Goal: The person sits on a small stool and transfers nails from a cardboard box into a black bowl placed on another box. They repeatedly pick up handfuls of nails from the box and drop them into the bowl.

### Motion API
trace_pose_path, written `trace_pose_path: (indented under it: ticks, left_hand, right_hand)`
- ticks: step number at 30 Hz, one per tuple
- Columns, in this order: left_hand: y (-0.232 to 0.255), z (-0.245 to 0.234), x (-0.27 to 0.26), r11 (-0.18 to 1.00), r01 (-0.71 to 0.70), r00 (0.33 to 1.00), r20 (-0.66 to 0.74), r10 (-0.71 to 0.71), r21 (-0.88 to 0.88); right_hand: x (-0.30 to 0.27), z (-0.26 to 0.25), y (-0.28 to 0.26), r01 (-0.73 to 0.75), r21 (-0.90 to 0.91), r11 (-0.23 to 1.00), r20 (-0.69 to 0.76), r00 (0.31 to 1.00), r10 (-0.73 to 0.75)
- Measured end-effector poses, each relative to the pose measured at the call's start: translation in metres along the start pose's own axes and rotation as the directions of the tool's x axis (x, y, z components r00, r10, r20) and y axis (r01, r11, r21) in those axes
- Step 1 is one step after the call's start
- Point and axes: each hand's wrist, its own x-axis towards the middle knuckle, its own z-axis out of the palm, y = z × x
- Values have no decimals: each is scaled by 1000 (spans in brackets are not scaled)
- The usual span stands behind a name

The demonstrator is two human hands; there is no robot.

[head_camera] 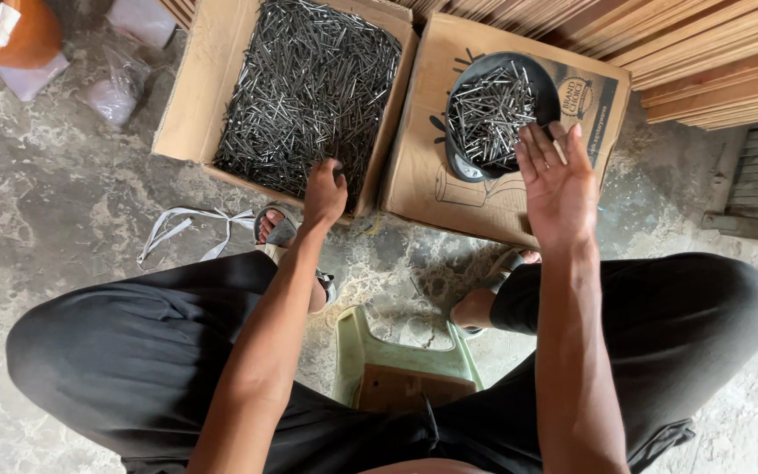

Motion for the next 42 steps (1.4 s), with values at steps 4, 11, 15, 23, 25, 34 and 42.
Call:
trace_pose_path:
  ticks: [4,11,15,23,25,34,42]
  left_hand:
    - [-26,7,5,1000,18,1000,-9,-18,-2]
    - [-68,41,27,999,16,999,-44,-14,49]
    - [-66,54,37,997,-1,1000,2,0,74]
    - [-27,55,45,961,-166,983,110,145,221]
    - [-23,58,47,938,-179,980,136,144,297]
    - [6,31,38,989,136,971,205,-120,-63]
    - [-16,33,37,993,72,996,-48,-76,-97]
  right_hand:
    - [-7,10,-3,-2,-26,1000,2,1000,2]
    - [-6,31,0,-52,-147,988,-46,998,46]
    - [1,32,3,-68,-151,986,-19,998,66]
    - [21,21,15,-115,-208,971,18,992,121]
    - [25,18,15,-118,-209,971,8,992,122]
    - [28,10,11,-127,-133,983,-15,992,126]
    - [13,21,1,-106,-210,972,-1,994,109]
